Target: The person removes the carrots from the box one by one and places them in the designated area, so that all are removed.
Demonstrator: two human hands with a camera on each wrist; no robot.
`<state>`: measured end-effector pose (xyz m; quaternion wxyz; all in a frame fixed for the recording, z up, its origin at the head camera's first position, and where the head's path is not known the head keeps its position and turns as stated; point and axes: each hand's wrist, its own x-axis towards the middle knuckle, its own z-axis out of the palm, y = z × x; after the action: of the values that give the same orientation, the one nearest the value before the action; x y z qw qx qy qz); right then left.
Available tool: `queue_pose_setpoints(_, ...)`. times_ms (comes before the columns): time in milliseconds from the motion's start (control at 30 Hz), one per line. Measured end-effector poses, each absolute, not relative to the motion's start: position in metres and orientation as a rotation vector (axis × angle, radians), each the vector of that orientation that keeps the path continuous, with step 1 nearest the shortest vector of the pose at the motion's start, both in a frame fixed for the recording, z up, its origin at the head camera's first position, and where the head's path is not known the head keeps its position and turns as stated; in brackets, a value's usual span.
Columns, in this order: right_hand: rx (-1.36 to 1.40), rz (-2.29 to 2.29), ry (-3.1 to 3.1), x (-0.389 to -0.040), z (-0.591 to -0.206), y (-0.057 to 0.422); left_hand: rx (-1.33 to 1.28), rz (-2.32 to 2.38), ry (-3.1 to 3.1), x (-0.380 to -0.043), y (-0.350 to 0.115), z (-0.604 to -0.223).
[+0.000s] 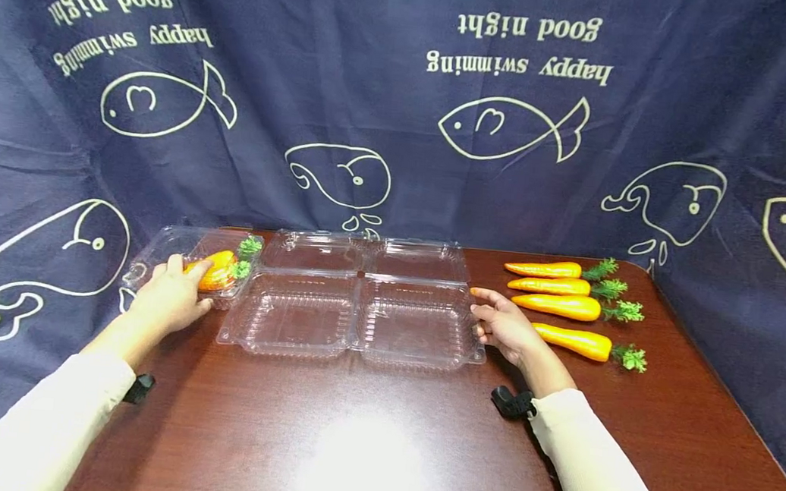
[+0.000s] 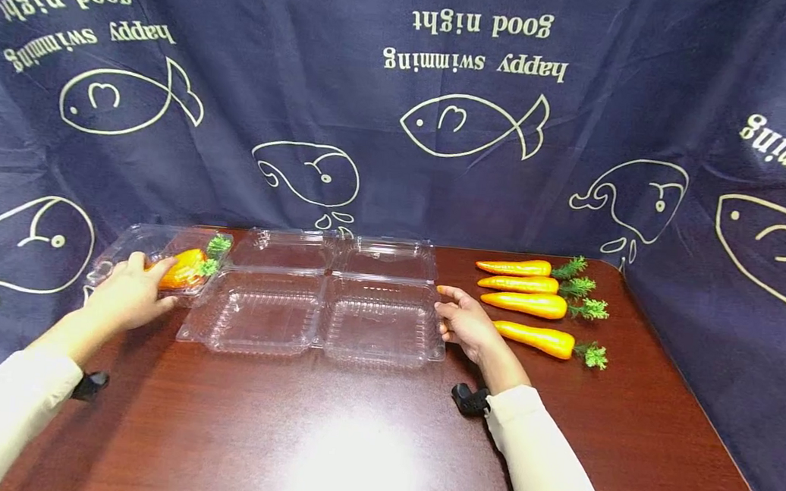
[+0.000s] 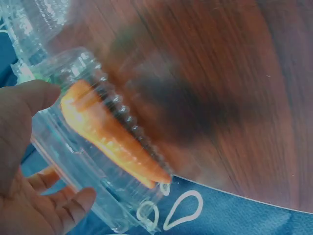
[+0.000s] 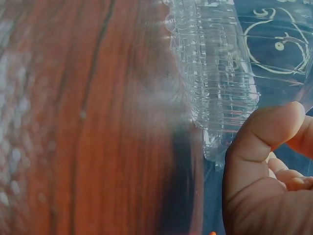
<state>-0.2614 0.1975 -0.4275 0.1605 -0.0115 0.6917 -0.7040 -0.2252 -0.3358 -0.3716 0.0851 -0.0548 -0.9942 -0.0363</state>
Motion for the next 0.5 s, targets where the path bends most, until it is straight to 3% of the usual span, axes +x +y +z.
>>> queue_pose_setpoints(500, -0.038, -2.032, 1.96, -0.262, -0.427, 0.195, -0.375, -0.002, -2.957, -0.182, -0.363, -0.375)
